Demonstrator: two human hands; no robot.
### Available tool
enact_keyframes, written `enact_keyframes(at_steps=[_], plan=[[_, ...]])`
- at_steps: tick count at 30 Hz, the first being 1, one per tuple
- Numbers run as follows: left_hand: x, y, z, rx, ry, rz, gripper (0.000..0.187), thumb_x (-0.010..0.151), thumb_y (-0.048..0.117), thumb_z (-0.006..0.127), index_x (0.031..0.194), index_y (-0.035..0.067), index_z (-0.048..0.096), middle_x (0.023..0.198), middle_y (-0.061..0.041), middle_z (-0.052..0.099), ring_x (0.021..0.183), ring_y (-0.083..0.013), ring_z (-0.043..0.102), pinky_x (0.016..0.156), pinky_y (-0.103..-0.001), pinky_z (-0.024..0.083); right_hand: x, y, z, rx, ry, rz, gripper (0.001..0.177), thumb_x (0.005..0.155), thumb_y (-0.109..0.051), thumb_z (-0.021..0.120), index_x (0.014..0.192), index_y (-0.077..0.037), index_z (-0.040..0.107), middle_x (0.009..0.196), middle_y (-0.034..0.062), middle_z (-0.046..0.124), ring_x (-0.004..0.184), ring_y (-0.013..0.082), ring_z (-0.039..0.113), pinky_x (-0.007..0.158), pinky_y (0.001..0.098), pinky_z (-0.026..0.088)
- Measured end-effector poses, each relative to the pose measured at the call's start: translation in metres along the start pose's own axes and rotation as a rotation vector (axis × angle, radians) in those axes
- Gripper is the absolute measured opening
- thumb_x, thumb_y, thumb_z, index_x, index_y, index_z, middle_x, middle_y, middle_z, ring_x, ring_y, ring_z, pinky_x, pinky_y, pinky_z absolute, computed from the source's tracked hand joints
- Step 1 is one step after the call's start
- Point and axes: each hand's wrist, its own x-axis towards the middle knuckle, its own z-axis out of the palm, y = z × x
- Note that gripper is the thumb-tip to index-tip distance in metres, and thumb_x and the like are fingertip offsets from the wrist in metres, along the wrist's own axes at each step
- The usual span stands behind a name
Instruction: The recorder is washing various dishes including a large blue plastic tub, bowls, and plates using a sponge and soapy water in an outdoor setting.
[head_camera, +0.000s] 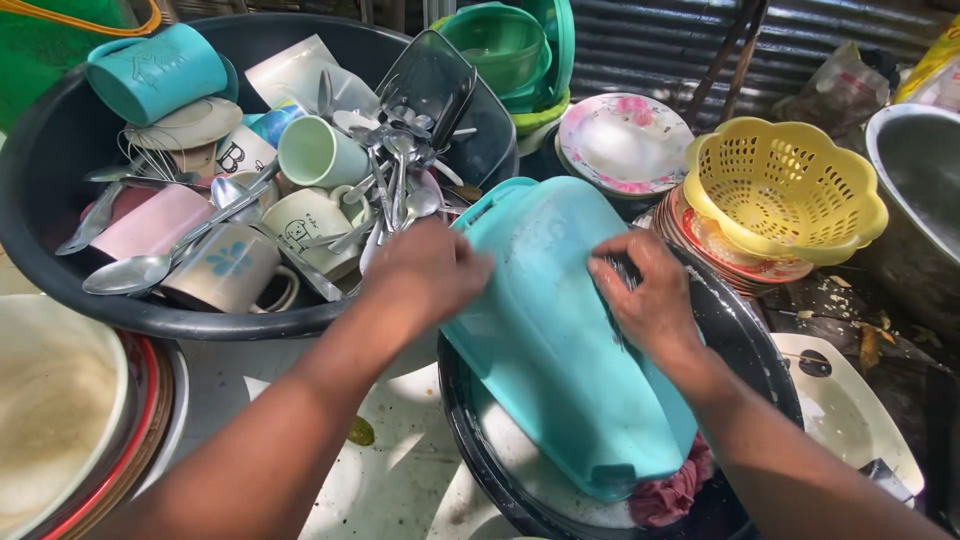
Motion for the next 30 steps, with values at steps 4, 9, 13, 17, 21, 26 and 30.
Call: enact_keyframes(at_steps=[4, 9, 13, 17, 21, 26, 30], plan=[[0.079, -0.013, 0.007, -0.268, 0.475, 0.119, 0.042, 0.088, 0.043, 0.065, 0.109, 0.008, 0.074, 0.114, -0.019, 0.071, 0.109, -0.0368, 0.066, 0.096, -0.047, 0.049, -0.037, -0.02, -0.031, -0.05, -0.066, 0.379, 0.02, 0.09, -0.017, 0.075, 0.107, -0.008, 0.07, 0.1, 0.0089, 0.07, 0.082, 0.0229, 0.066, 0.078, 0.0345, 0.053], [0.136, -0.032, 0.025, -0.408, 0.326, 0.028, 0.042, 0.093, 0.042, 0.065, 0.108, 0.004, 0.073, 0.114, -0.022, 0.07, 0.106, -0.0368, 0.067, 0.094, -0.047, 0.049, -0.154, 0.041, -0.065, -0.206, 0.079, 0.957, 0.034, 0.087, -0.021, 0.079, 0.118, -0.009, 0.071, 0.095, 0.0133, 0.068, 0.081, 0.0195, 0.062, 0.07, 0.034, 0.051], [0.1, -0.025, 0.002, -0.526, 0.415, 0.057, 0.04, 0.098, 0.037, 0.059, 0.098, 0.0, 0.074, 0.1, -0.023, 0.074, 0.094, -0.0344, 0.073, 0.087, -0.045, 0.054, -0.182, 0.058, -0.069, 0.095, 0.089, 1.316, 0.029, 0.093, -0.023, 0.07, 0.115, -0.004, 0.073, 0.098, 0.0159, 0.07, 0.088, 0.0271, 0.064, 0.076, 0.0424, 0.05], [0.037, -0.009, -0.061, -0.498, 0.716, 0.28, 0.034, 0.099, 0.034, 0.058, 0.099, 0.001, 0.064, 0.09, -0.017, 0.07, 0.086, -0.0284, 0.071, 0.08, -0.042, 0.054, -0.133, 0.038, -0.053, -0.566, -0.501, 0.923, 0.048, 0.089, -0.042, 0.074, 0.122, -0.008, 0.066, 0.121, 0.0163, 0.062, 0.118, 0.0351, 0.059, 0.098, 0.0494, 0.052], [0.023, -0.021, -0.075, -0.467, 0.889, 0.366, 0.033, 0.101, 0.032, 0.056, 0.102, 0.001, 0.065, 0.091, -0.015, 0.07, 0.086, -0.0265, 0.071, 0.079, -0.04, 0.054, -0.148, 0.023, -0.004, -0.648, -1.174, 0.773, 0.084, 0.09, -0.05, 0.085, 0.152, -0.016, 0.041, 0.158, 0.0369, 0.018, 0.147, 0.0567, 0.02, 0.111, 0.0594, 0.023], [0.04, -0.033, -0.028, -1.173, 0.698, 0.237, 0.029, 0.099, 0.025, 0.048, 0.093, 0.003, 0.065, 0.079, -0.004, 0.066, 0.07, -0.0132, 0.06, 0.065, -0.035, 0.052, -0.122, -0.01, -0.015, 0.011, -0.805, 1.334, 0.049, 0.09, -0.01, 0.08, 0.137, -0.01, 0.066, 0.109, 0.0512, 0.065, 0.107, 0.0667, 0.057, 0.087, 0.0674, 0.041], [0.06, -0.037, 0.038, -1.3, 0.636, 0.23, 0.032, 0.102, 0.024, 0.048, 0.085, 0.0, 0.061, 0.073, -0.004, 0.056, 0.064, -0.0127, 0.05, 0.058, -0.036, 0.044, -0.129, 0.047, -0.043, 0.537, 0.078, 1.435, 0.05, 0.08, 0.0, 0.07, 0.129, -0.007, 0.06, 0.09, 0.0145, 0.072, 0.074, 0.0248, 0.068, 0.061, 0.0398, 0.058]])
